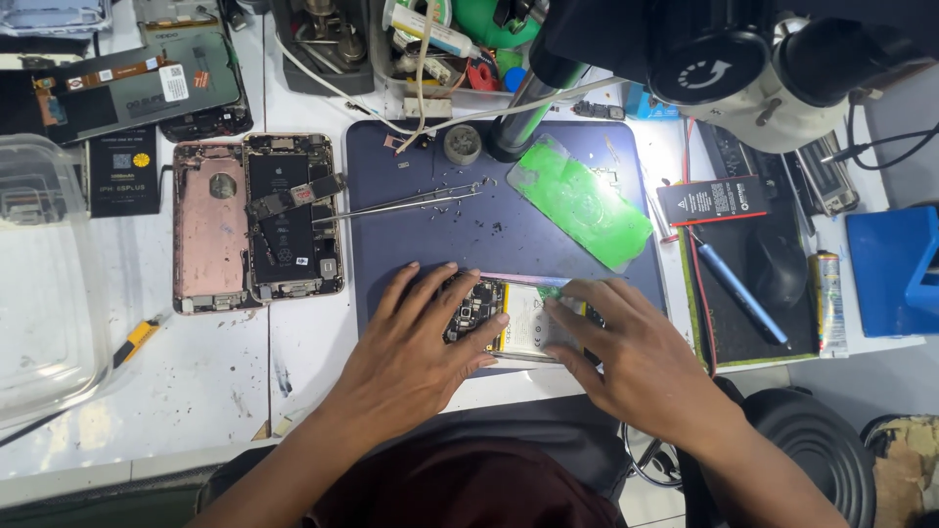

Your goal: Repairing a mobile phone by cleaning the frame and installing internal components

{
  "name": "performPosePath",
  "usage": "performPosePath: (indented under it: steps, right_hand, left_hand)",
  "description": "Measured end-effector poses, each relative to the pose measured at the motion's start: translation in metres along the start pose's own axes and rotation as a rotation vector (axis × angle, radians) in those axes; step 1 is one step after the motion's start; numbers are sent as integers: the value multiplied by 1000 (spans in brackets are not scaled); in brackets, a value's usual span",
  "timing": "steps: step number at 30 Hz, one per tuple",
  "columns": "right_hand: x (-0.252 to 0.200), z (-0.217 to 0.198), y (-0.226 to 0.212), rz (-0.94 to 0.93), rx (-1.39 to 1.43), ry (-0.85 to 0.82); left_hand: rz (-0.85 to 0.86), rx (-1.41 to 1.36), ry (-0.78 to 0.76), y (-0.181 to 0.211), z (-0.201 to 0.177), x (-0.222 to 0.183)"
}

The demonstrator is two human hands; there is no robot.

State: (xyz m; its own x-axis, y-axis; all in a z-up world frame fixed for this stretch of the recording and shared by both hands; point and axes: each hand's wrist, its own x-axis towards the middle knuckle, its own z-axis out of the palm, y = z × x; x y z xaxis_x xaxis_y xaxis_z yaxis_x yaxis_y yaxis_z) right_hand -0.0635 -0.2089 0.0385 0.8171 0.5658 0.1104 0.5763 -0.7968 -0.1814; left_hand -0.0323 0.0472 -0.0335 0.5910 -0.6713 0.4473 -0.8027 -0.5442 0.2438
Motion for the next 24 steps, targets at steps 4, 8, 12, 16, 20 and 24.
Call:
performPosePath:
  steps: [4,8,12,16,20,24]
  right_hand:
    - [-1,2,1,-3,-1,35]
    - [0,3,2,-35,23,80]
    - [-3,14,6,-103,19,109]
    - [-3,18,4,-119,0,183]
    - [-2,14,2,-102,54,144]
    - [-2,11,5,-34,102,70]
  left_hand:
    - [-4,11,6,0,0,1]
    - [1,27,18,1,-2,1]
    - [-8,15,1,1,-2,1]
    - [3,6,2,-2,-1,2]
    - [7,-6,28,-2,-1,0]
    - [-17,-17,67,-2,1,-1]
